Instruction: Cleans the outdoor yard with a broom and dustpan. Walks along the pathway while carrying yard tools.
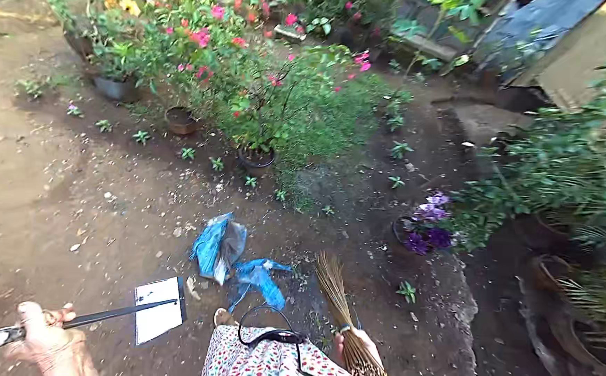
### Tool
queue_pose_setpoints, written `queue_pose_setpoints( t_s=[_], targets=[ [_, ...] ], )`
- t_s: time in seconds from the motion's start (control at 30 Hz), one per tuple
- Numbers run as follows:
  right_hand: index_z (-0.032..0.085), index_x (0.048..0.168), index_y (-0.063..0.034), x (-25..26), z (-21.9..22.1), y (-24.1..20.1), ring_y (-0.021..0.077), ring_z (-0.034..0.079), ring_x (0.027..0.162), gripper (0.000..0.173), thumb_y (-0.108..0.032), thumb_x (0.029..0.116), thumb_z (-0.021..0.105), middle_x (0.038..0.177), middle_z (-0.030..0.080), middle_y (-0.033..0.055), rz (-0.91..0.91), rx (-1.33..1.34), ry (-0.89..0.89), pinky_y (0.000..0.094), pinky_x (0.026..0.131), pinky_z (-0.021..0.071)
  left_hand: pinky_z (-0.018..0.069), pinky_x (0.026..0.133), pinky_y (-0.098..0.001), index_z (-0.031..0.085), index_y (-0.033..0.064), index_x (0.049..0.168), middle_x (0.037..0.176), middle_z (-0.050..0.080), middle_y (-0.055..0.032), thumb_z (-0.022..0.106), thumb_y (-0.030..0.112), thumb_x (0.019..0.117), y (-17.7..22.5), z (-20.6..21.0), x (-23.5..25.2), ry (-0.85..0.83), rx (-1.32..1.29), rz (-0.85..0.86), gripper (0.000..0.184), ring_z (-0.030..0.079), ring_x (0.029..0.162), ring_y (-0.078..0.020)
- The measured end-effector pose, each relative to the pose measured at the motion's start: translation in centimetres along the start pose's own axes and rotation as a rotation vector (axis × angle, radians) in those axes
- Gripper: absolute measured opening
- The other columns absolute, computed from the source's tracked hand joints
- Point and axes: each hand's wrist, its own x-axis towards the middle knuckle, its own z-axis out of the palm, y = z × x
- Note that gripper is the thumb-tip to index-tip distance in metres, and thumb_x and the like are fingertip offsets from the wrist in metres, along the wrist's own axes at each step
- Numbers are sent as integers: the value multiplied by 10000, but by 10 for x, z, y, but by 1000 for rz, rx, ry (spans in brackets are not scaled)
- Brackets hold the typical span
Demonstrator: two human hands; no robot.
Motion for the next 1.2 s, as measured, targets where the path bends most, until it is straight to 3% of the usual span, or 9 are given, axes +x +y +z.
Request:
queue_pose_setpoints(
  t_s=[0.23, 0.33, 0.4, 0.5, 0.73, 0.87, 0.93, 1.1, 1.2],
  targets=[
    [610, 886, -109, 37, 88, 33, 154, 704, 615, 492, -404, 1069, 262, 728, 709, 65, 150, -365, 204, 286, 563, 606, 512, 509, -177, 456, 127, 838, 510, 399, 139, 414, 155, 1094, -21, -82, 70, 19, 273, -22, 262, 489, 433, 11],
    [591, 934, -117, 66, 151, 70, 120, 678, 569, 452, -392, 1104, 275, 683, 690, 37, 115, -523, 213, 269, 514, 580, 512, 499, -178, 465, 135, 811, 488, 414, 146, 390, 155, 1097, -25, -103, 97, -15, 327, -44, 296, 500, 426, 9],
    [585, 994, -114, 97, 188, 104, 102, 669, 594, 360, -313, 1098, 304, 696, 678, 20, 125, -581, 171, 273, 534, 574, 506, 496, -171, 470, 127, 837, 500, 418, 150, 395, 142, 1094, -22, -109, 107, -32, 382, -70, 269, 498, 429, 18],
    [563, 966, -101, 149, 241, 163, 99, 639, 568, 297, -238, 1078, 324, 667, 649, 18, 223, -576, 103, 273, 518, 549, 508, 516, -169, 485, 135, 850, 525, 433, 170, 397, 131, 1082, -26, -119, 122, -98, 425, -57, 248, 504, 451, 27],
    [560, 987, -99, 212, 336, 251, 124, 662, 589, 269, -226, 1071, 338, 694, 660, 46, 567, -600, -269, 252, 551, 570, 505, 519, -177, 459, 229, 786, 506, 436, 197, 375, 131, 1040, -39, -135, 147, -161, 351, 17, 285, 495, 442, 19],
    [603, 950, -113, 224, 333, 225, 112, 679, 622, 271, -251, 1011, 378, 732, 692, 42, 633, -652, -432, 249, 578, 583, 509, 534, -178, 475, 257, 756, 509, 457, 199, 371, 151, 1035, -45, -130, 154, -157, 292, 0, 316, 504, 451, 14],
    [594, 935, -132, 208, 337, 191, 83, 663, 618, 290, -270, 1009, 350, 726, 681, 13, 633, -854, -391, 229, 574, 570, 504, 530, -180, 480, 261, 770, 513, 462, 203, 370, 144, 1036, -51, -125, 158, -152, 266, -26, 310, 505, 455, 17],
    [626, 921, -163, 168, 339, 97, 95, 668, 605, 200, -354, 877, 587, 757, 697, 14, 592, -1148, -216, 246, 537, 573, 509, 560, -162, 495, 255, 780, 553, 499, 227, 404, 184, 1016, -66, -91, 167, -268, 345, -108, 262, 529, 506, 52],
    [603, 992, -132, 157, 339, 62, 142, 684, 589, 311, -348, 789, 699, 759, 709, 47, 501, -1203, -91, 291, 516, 585, 534, 687, -211, 578, 60, 799, 641, 555, 124, 500, 244, 972, -67, -63, 174, -548, 615, -215, 265, 573, 624, 29]
  ],
)
